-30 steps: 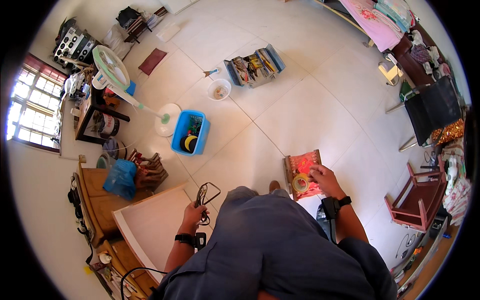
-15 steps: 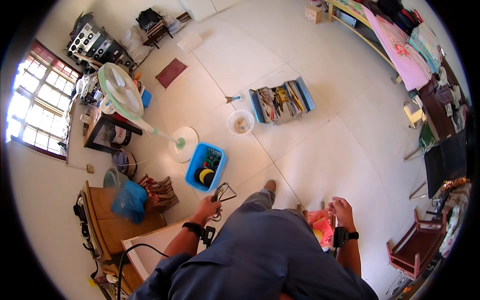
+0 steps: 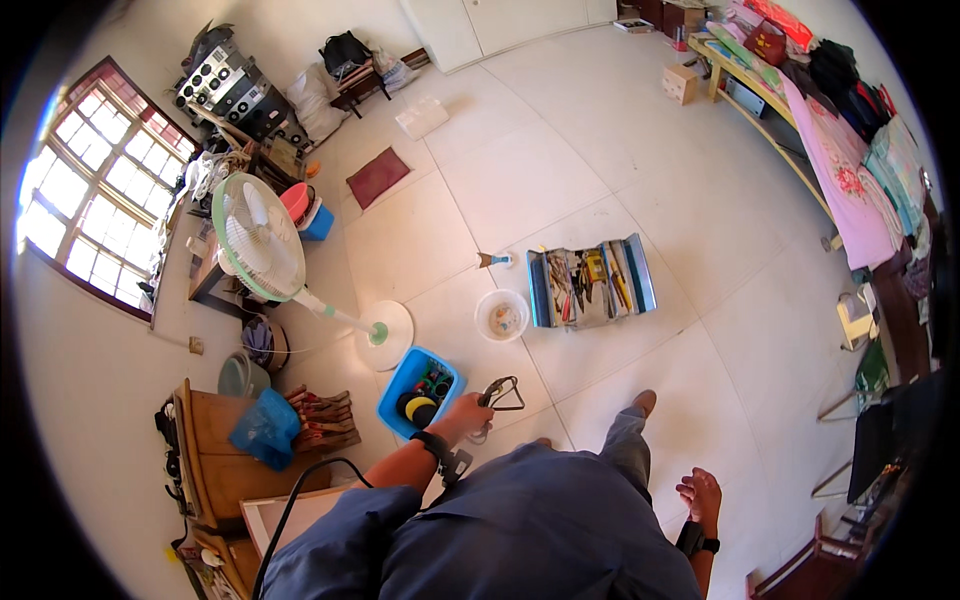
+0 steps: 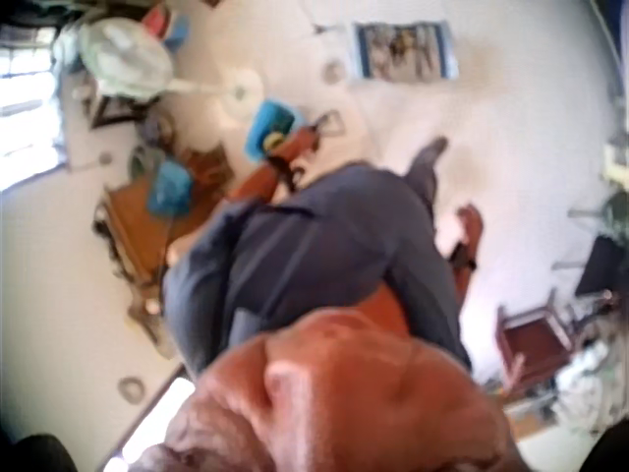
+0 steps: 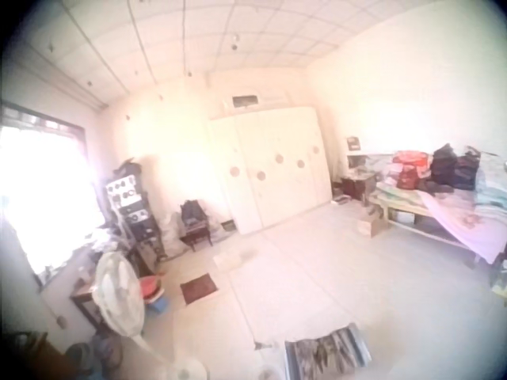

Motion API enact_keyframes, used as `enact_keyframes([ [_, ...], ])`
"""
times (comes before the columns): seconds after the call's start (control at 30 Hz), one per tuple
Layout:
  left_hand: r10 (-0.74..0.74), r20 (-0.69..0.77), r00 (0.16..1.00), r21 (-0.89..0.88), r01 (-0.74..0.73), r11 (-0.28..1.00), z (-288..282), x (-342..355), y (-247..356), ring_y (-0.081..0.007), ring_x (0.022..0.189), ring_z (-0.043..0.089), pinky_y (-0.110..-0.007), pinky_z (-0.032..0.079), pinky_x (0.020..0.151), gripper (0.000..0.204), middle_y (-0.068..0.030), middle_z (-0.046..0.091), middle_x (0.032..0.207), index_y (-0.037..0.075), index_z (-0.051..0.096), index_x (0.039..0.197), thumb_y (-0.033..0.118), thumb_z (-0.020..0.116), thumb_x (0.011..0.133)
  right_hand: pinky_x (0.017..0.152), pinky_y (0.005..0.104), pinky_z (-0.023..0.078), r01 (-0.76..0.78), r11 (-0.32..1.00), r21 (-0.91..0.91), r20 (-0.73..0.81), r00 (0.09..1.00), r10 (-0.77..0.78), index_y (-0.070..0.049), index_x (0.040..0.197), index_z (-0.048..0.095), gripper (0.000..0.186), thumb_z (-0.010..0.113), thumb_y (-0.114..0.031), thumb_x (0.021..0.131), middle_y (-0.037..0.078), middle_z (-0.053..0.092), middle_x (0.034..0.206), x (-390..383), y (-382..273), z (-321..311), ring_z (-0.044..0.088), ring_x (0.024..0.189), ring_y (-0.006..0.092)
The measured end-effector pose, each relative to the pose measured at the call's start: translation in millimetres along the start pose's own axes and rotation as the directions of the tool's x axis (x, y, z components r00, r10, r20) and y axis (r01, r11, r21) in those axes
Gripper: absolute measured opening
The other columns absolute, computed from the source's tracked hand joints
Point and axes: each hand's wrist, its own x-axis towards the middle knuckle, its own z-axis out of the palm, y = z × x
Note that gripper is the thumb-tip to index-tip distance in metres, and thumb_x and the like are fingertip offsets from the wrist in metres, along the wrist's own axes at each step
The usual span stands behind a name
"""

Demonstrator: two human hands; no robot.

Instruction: The person adjusts the handlebars and seat of a blue mountain bike, then inspects the rear derailleur and chain. They subsequently pick up a coiled black cable from the ground and walk into a house.

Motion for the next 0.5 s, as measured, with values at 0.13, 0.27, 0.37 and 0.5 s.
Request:
enact_keyframes([
  [0.13,0.002,-0.060,0.998,0.008,-0.001,1.000,36.3,22.5,51.2,-0.0207,0.063,0.067,-0.034,0.050,0.053,0.014,-0.0121,0.067,0.073,-0.001,0.060,0.089,0.010,0.063,0.082,0.059,0.0263,0.052,0.025,1.000,0.017,-0.014,1.000,-0.025,-0.007,0.115,0.060,0.027,0.063,-0.022,0.092,0.010,0.067,0.086,51.7,-51.6,-19.6,0.066,0.066,0.0178],
  [0.27,0.002,-0.061,0.998,0.045,0.001,0.999,81.1,36.5,116.9,-0.0207,0.063,0.067,-0.035,0.051,0.055,0.016,-0.0132,0.068,0.075,-0.001,0.060,0.089,0.011,0.063,0.081,0.059,0.0263,0.051,0.089,0.996,-0.010,-0.035,0.995,-0.089,-0.008,0.113,0.060,0.026,0.064,-0.023,0.092,0.009,0.067,0.087,105.8,-120.1,-66.8,0.065,0.066,0.0167],
  [0.37,0.016,-0.046,0.999,0.010,-0.015,1.000,111.6,43.4,174.3,-0.0180,0.061,0.065,-0.029,0.049,0.050,0.019,-0.0125,0.066,0.075,-0.002,0.060,0.095,0.011,0.065,0.082,0.061,0.0271,0.052,0.089,0.992,-0.092,-0.121,0.988,-0.100,-0.007,0.114,0.060,0.028,0.064,-0.024,0.092,0.009,0.068,0.088,131.6,-176.5,-102.3,0.065,0.070,0.0169],
  [0.5,0.172,-0.004,0.985,0.337,-0.161,0.928,119.4,94.8,157.7,-0.0224,0.071,0.068,-0.036,0.053,0.062,0.021,-0.0134,0.066,0.077,-0.001,0.060,0.090,0.018,0.065,0.081,0.068,0.0294,0.054,0.169,0.981,-0.096,-0.055,0.983,-0.175,-0.002,0.117,0.059,0.031,0.062,-0.022,0.093,0.012,0.068,0.094,176.7,-240.4,-103.6,0.066,0.076,0.0193],
])
